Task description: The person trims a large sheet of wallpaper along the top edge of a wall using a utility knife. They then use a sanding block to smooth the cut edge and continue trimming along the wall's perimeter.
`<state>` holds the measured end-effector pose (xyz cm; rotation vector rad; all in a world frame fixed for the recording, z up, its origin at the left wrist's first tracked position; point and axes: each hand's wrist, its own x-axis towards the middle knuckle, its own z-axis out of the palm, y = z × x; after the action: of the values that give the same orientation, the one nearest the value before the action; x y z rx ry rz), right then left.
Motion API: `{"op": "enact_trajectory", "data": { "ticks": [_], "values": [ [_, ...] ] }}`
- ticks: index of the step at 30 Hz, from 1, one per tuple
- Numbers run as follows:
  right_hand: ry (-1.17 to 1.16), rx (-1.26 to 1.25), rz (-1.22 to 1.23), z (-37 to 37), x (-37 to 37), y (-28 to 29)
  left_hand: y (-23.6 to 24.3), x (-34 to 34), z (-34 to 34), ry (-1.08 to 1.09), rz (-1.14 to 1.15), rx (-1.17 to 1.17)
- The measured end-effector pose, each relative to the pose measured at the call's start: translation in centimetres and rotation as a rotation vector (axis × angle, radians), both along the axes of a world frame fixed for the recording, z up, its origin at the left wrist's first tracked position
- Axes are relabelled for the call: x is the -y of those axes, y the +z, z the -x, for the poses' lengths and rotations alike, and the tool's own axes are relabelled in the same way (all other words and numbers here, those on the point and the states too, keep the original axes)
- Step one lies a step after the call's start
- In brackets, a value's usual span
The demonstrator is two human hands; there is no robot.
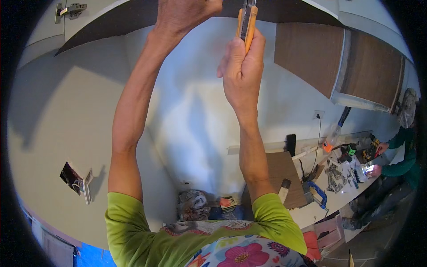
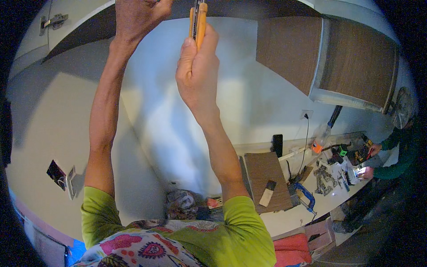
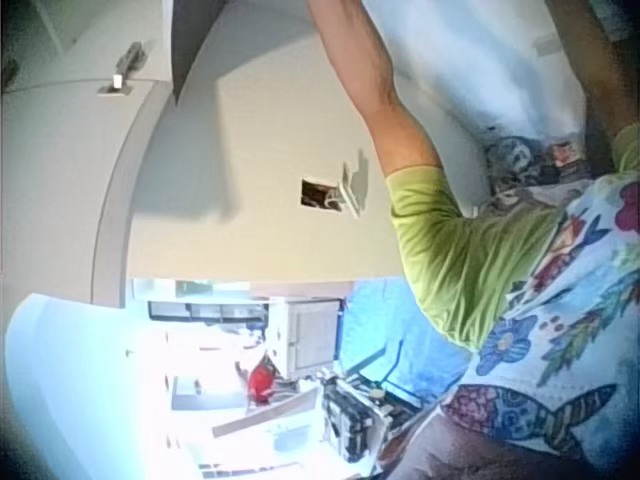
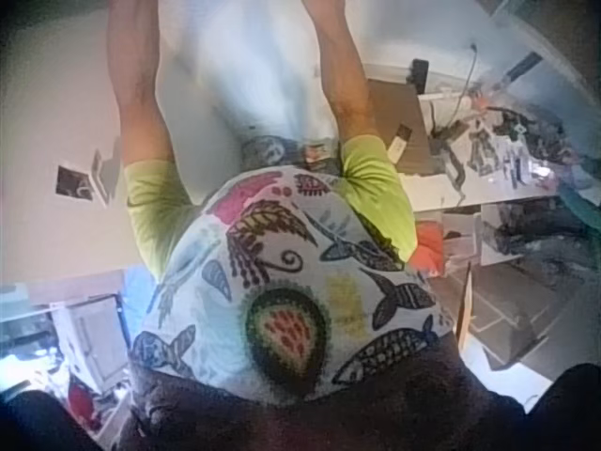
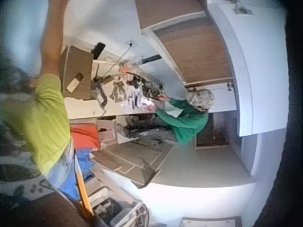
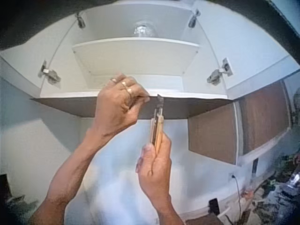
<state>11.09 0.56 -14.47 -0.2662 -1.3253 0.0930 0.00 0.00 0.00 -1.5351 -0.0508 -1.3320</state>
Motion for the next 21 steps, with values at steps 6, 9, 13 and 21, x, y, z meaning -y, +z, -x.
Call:
{"op": "enact_trajectory", "data": {
  "ticks": [6, 9, 13, 21],
  "values": [
    [-0.015, 0.021, -0.043, 0.1, -0.4, -0.2, -0.1, 0.0, 0.1, -0.042, -0.053, 0.006],
    [-0.027, 0.024, -0.045, 0.3, -0.7, -0.2, 0.1, -0.7, 0.3, -0.049, -0.072, 0.003],
    [-0.076, 0.015, -0.029, 0.2, -0.5, -0.1, 0.2, -0.8, 0.3, -0.055, -0.081, -0.007],
    [-0.087, 0.037, -0.058, 0.0, -0.5, 0.8, 0.2, -1.2, 0.5, -0.035, -0.139, -0.037]
  ]
}}
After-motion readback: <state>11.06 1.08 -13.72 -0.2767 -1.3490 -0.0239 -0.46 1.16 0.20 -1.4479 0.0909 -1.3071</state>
